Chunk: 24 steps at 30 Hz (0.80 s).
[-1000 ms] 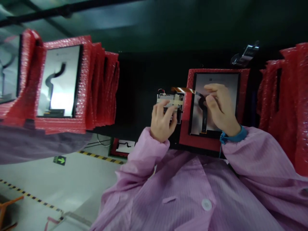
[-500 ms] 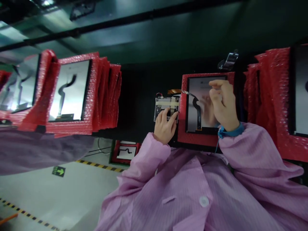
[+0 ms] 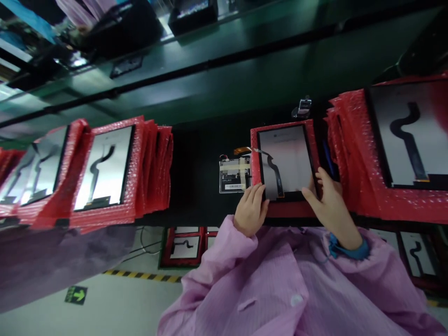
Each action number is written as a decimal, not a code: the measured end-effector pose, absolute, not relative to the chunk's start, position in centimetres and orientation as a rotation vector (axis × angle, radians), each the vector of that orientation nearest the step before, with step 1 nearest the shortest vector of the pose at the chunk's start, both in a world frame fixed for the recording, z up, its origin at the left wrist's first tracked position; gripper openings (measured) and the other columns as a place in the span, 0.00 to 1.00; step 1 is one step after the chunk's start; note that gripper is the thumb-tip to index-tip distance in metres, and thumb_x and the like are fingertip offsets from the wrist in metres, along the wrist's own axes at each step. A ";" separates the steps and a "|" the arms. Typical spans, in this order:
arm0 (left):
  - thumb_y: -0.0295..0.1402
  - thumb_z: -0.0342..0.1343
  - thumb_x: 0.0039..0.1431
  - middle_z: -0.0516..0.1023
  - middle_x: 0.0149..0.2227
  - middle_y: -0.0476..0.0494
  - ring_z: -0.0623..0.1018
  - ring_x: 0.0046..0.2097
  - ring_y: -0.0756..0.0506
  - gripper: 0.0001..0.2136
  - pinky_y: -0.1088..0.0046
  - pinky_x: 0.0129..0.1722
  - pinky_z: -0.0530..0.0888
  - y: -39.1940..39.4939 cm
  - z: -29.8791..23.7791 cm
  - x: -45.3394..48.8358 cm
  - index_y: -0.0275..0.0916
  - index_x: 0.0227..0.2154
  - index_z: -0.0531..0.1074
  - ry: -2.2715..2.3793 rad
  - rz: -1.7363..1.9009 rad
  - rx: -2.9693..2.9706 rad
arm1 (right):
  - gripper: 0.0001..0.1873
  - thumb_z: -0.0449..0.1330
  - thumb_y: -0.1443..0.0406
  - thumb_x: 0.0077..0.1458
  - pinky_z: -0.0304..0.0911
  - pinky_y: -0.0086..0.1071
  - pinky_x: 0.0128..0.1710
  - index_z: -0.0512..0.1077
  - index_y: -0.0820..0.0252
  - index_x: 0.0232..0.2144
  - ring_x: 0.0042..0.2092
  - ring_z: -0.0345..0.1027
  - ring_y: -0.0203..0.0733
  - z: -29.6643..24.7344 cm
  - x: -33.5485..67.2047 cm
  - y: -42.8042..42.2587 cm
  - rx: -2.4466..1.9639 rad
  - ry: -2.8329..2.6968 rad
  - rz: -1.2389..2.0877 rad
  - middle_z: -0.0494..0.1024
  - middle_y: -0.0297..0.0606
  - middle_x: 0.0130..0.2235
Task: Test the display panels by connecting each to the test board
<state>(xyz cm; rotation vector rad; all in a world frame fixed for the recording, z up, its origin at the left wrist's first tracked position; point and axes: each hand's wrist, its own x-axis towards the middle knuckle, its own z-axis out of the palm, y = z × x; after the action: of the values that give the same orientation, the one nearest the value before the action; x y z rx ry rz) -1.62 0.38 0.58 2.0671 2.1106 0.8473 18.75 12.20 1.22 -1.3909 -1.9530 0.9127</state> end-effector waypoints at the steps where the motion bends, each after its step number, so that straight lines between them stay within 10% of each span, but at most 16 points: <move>1: 0.32 0.45 0.70 0.77 0.54 0.29 0.76 0.56 0.36 0.16 0.53 0.58 0.75 0.4 0.7 -1.7 0.33 0.57 0.66 2.105 0.859 2.047 | 0.37 0.60 0.47 0.56 0.62 0.61 0.59 0.63 0.59 0.62 0.57 0.66 0.58 1.6 18.7 12.2 -1.419 -1.864 1.012 0.71 0.52 0.57; 8: 0.45 0.47 0.70 0.82 0.46 0.38 0.79 0.50 0.38 0.18 0.56 0.54 0.76 1.5 3.4 -4.4 0.39 0.47 0.75 1.949 0.893 1.623 | 0.25 0.58 0.57 0.62 0.61 0.49 0.64 0.63 0.53 0.59 0.60 0.65 0.47 9.4 16.6 10.0 -1.129 -1.630 1.225 0.70 0.43 0.59; 13: 0.50 0.46 0.70 0.79 0.54 0.41 0.76 0.59 0.40 0.21 0.60 0.61 0.71 4.8 6.5 -5.3 0.42 0.50 0.75 1.590 1.749 0.965 | 0.25 0.54 0.56 0.66 0.63 0.49 0.62 0.60 0.53 0.62 0.62 0.62 0.47 10.2 11.6 7.6 -0.568 -1.872 1.191 0.68 0.45 0.61; 21: 0.41 0.55 0.63 0.81 0.53 0.46 0.77 0.58 0.37 0.14 0.58 0.55 0.77 4.7 8.8 -5.8 0.46 0.48 0.75 1.208 1.827 0.303 | 0.36 0.45 0.45 0.67 0.54 0.61 0.65 0.58 0.65 0.64 0.63 0.56 0.57 4.7 6.8 6.6 -0.903 -1.991 1.179 0.67 0.54 0.62; 24: 0.35 0.58 0.58 0.84 0.44 0.47 0.79 0.54 0.38 0.12 0.63 0.54 0.77 4.4 8.8 -6.5 0.44 0.45 0.77 1.234 1.838 0.257 | 0.32 0.47 0.47 0.68 0.59 0.51 0.65 0.59 0.62 0.64 0.65 0.55 0.51 5.5 7.2 6.3 -0.460 -2.059 1.235 0.68 0.49 0.61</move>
<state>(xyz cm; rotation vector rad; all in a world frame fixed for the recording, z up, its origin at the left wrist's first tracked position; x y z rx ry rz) -6.52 4.36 8.78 0.2569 1.2345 1.8384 7.21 6.29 5.47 -0.4600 -2.0594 1.2345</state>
